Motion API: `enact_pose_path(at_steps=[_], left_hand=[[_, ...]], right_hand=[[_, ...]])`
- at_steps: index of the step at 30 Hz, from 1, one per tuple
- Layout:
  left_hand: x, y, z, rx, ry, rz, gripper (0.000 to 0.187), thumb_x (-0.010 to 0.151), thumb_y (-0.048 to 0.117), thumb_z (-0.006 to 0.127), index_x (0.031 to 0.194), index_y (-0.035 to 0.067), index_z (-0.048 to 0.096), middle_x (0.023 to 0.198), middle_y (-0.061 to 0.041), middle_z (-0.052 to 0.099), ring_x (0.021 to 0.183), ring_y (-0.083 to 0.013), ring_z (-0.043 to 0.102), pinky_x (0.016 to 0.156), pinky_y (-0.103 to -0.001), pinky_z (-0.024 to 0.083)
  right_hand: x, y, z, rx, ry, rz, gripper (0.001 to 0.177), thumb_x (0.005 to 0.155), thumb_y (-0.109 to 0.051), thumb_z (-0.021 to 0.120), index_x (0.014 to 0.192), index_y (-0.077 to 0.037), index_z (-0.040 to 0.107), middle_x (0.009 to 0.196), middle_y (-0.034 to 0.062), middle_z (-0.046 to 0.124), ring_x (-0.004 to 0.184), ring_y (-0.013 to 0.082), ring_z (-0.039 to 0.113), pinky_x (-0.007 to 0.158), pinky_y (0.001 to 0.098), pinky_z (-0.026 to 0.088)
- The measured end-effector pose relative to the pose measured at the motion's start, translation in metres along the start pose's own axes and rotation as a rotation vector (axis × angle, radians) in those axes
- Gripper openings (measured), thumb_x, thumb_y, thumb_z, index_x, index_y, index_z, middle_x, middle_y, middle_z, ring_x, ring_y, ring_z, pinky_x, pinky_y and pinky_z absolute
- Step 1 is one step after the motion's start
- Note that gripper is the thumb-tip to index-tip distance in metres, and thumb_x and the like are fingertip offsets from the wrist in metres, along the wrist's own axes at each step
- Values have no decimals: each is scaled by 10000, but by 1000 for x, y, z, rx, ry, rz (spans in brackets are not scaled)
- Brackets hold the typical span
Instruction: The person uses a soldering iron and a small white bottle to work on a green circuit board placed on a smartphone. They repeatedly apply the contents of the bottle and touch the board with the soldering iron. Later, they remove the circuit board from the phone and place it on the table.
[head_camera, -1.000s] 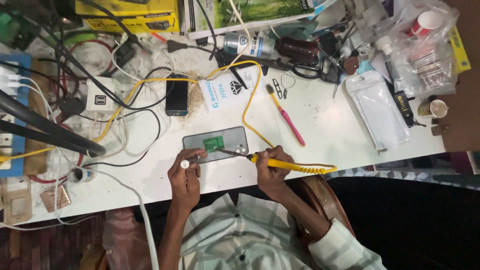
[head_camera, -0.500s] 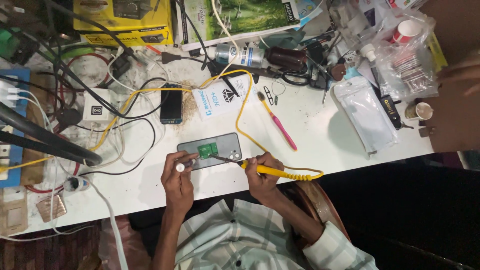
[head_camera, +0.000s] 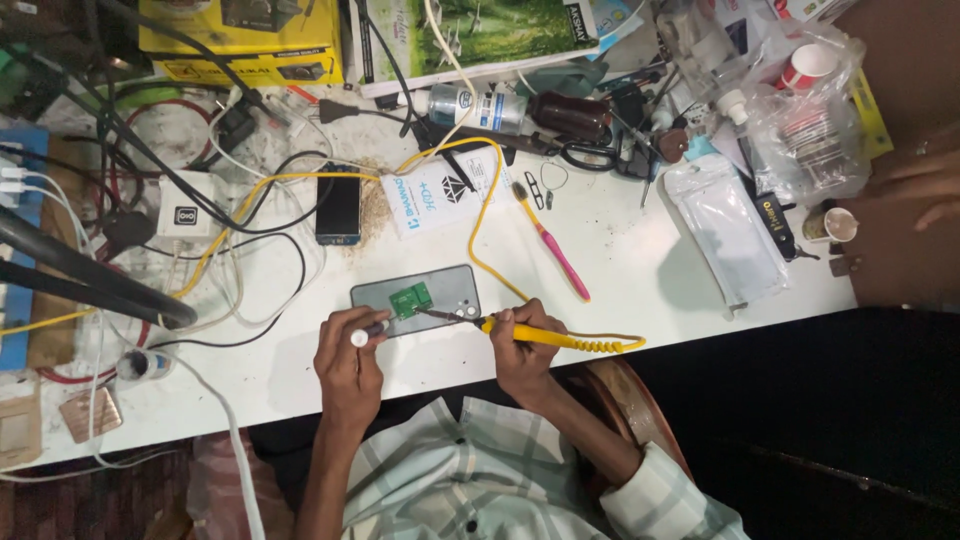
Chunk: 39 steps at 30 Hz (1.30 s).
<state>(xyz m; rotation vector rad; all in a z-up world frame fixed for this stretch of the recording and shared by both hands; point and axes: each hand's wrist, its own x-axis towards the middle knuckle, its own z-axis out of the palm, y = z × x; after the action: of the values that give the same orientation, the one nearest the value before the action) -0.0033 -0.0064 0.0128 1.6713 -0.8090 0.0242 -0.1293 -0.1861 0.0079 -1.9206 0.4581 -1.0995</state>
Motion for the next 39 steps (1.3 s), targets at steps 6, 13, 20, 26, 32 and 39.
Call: enact_pose_path(at_steps=[6, 13, 20, 26, 32, 39], left_hand=[[0, 0, -5, 111, -19, 46, 194, 981, -50, 513, 1098, -41, 667, 1176, -161, 642, 1038, -296, 626, 807, -339, 615], [-6, -7, -4, -56, 44, -45, 158, 1071, 1, 456, 1033, -25, 607, 1195, -168, 680, 788, -183, 642, 638, -283, 537], [-11, -5, 4, -271, 272, -33, 179, 1139, 65, 411, 1162, -56, 540, 1163, -190, 642, 820, -186, 630, 700, -309, 554], [-11, -1, -6, -240, 216, -36, 260, 1158, 131, 421, 1284, -69, 530, 1078, -161, 651, 802, -184, 610, 757, -315, 529], [-19, 1, -1, -227, 322, 62, 268, 1153, 196, 459, 1263, -38, 528, 1082, -166, 612, 831, -191, 616, 683, -290, 521], [-17, 6, -8, 140, 274, 143, 170, 1080, 136, 483, 1184, 21, 553, 944, -105, 686, 764, -178, 628, 830, -368, 437]], right_hand=[[-10, 8, 3, -36, 19, 32, 245, 1010, -65, 600, 807, -39, 465, 619, 54, 586, 503, 103, 527, 489, 267, 417], [-28, 25, -2, 178, 31, 33, 247, 1087, -191, 543, 920, -38, 445, 717, 79, 628, 533, 99, 566, 539, 269, 493], [-33, 29, 0, 477, 151, 127, 348, 1087, -354, 556, 1102, -34, 421, 869, 139, 580, 661, 171, 593, 581, 263, 460], [-32, 27, -2, 394, 105, 69, 378, 1111, -400, 520, 1165, -57, 369, 919, 149, 565, 713, 173, 573, 659, 281, 490], [-30, 23, -4, 380, 83, 50, 377, 1120, -401, 505, 1157, -50, 373, 900, 143, 564, 715, 171, 571, 655, 271, 481], [-24, 14, -7, 330, 30, -17, 367, 1131, -409, 460, 1151, -46, 405, 866, 127, 566, 689, 154, 572, 594, 253, 442]])
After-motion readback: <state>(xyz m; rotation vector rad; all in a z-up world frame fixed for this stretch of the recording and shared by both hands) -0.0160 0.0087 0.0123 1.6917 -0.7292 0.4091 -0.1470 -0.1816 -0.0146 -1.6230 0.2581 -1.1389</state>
